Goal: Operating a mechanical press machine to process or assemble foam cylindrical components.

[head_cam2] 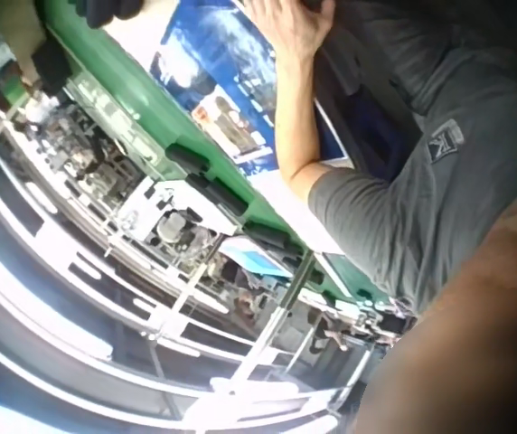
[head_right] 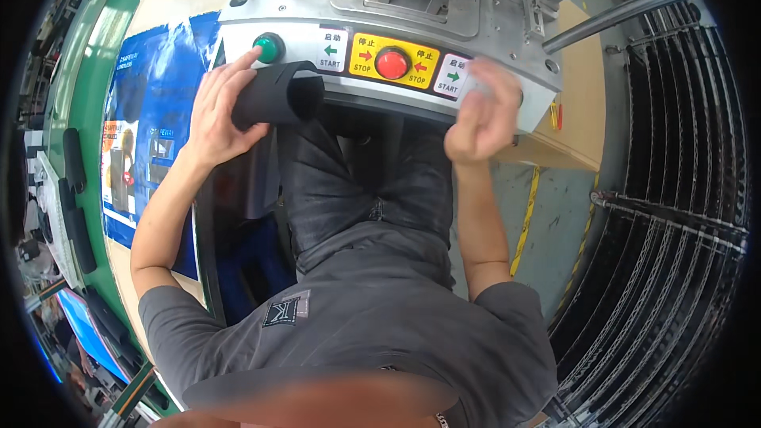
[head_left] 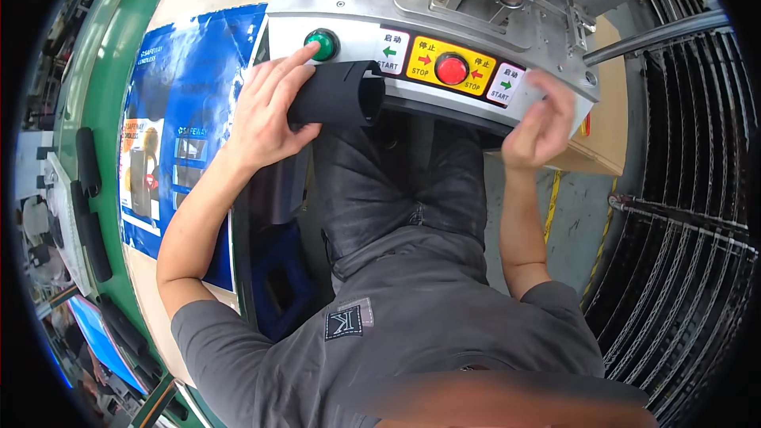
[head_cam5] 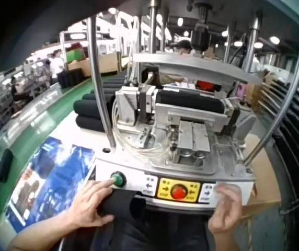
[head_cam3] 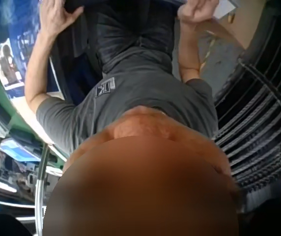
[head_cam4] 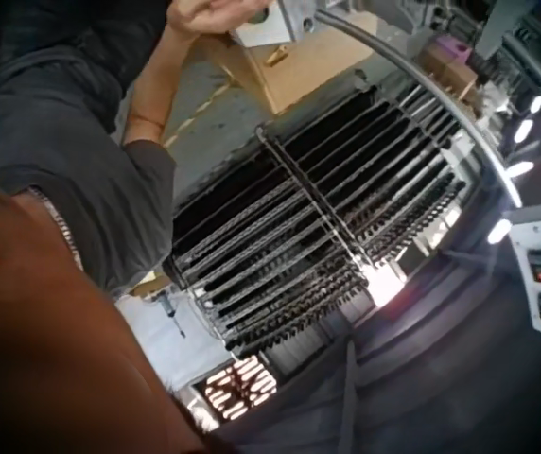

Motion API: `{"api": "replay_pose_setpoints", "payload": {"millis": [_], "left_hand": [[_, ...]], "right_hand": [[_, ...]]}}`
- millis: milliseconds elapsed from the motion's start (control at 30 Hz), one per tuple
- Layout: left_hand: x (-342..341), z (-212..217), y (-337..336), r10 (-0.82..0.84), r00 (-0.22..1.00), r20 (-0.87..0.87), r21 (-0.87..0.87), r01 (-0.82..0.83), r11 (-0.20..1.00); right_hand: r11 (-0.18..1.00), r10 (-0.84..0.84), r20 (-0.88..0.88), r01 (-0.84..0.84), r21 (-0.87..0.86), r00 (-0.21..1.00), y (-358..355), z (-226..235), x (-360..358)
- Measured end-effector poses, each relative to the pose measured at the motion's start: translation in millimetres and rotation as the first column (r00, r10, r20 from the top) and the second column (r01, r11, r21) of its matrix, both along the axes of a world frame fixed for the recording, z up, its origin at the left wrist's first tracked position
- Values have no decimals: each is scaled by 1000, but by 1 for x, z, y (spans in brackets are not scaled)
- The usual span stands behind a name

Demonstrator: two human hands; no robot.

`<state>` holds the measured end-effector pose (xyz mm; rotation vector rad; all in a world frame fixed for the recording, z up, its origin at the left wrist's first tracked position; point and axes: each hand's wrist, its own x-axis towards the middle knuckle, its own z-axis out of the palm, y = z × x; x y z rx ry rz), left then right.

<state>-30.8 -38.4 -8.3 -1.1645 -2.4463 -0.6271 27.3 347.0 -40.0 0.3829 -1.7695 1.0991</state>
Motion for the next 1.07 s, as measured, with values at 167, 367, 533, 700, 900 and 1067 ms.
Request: {"api": "replay_pose_setpoints", "payload": {"millis": [167, 367, 533, 700, 900, 1067], "left_hand": [[-8, -3, -2, 0, 948, -318, 124, 42, 991], [-4, 3, -3, 83, 938, -336, 219, -8, 976], [-17, 38, -33, 301, 914, -272, 310, -212, 927], [-113, 56, -95, 465, 855, -231, 165, -437, 884], [-192, 5, -106, 405, 890, -208, -11, -416, 909], [-228, -16, -103, 383, 889, -251, 41, -386, 922]], "right_hand": [[881, 469, 281, -420, -218, 837, -66, -42, 32], [841, 486, 684, -503, -198, 544, -98, -102, 42], [717, 4, 939, -655, 238, 345, -84, -210, 51], [615, -64, 986, -784, -81, -151, -56, -265, 50], [801, 359, 907, -426, -421, -220, -53, -294, 34], [844, 414, 843, -203, -497, -344, -47, -300, 29]]}}
